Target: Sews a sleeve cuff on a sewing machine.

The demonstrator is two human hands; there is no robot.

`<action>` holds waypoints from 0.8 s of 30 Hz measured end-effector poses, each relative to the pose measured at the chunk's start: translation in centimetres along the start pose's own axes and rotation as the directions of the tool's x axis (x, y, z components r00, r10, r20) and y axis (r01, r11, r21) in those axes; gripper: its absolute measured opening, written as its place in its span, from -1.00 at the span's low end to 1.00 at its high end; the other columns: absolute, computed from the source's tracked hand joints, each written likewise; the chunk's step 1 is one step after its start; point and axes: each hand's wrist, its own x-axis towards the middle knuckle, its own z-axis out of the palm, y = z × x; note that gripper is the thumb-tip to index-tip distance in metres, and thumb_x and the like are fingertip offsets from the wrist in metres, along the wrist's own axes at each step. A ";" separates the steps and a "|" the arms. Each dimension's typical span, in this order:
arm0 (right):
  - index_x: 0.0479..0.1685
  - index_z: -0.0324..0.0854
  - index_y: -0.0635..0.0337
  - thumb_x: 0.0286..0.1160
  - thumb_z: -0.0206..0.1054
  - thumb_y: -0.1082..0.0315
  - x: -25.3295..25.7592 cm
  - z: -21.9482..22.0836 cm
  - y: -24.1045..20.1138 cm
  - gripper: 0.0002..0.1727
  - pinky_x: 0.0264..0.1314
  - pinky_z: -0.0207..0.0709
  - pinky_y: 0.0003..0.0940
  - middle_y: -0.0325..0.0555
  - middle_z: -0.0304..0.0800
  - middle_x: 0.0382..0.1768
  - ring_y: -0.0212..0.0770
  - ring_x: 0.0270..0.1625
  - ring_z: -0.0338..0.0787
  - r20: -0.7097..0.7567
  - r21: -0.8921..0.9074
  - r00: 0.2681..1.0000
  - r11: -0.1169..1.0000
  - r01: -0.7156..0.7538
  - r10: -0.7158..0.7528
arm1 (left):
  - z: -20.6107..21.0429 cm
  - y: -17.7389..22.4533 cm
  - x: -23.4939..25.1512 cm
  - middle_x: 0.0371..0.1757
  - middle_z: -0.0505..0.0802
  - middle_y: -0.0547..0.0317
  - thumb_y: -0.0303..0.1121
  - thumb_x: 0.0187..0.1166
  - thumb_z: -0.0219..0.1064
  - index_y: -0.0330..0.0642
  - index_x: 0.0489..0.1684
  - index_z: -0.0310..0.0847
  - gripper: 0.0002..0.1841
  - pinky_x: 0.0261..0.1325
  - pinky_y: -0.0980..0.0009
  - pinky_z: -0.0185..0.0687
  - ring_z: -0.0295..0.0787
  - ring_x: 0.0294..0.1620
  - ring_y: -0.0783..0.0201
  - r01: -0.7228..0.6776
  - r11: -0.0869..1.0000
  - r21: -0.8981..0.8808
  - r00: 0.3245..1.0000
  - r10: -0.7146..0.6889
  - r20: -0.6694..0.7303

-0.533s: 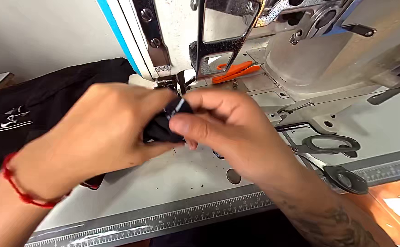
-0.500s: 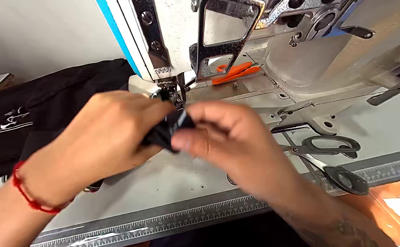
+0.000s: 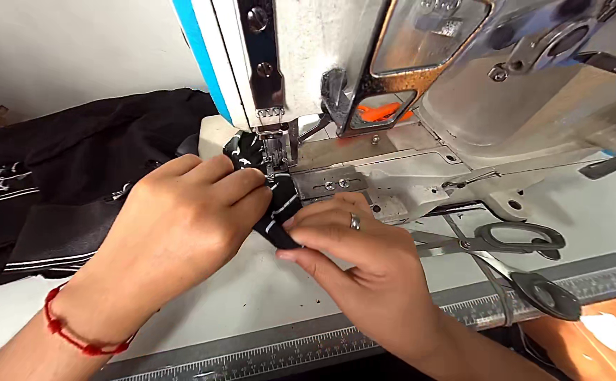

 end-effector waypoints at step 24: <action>0.07 0.87 0.11 0.58 0.34 0.31 3.8 -4.4 2.4 -0.76 0.31 0.52 0.17 -0.05 0.90 0.07 0.00 0.22 0.82 0.044 -0.567 0.997 0.823 -0.029 0.065 | 2.6 -1.7 0.3 -0.21 0.91 0.04 -0.51 0.40 0.28 -0.21 -0.27 0.85 -0.82 -0.40 0.13 0.49 0.77 -0.31 -0.01 0.051 0.998 0.045 0.998 -0.050 -0.026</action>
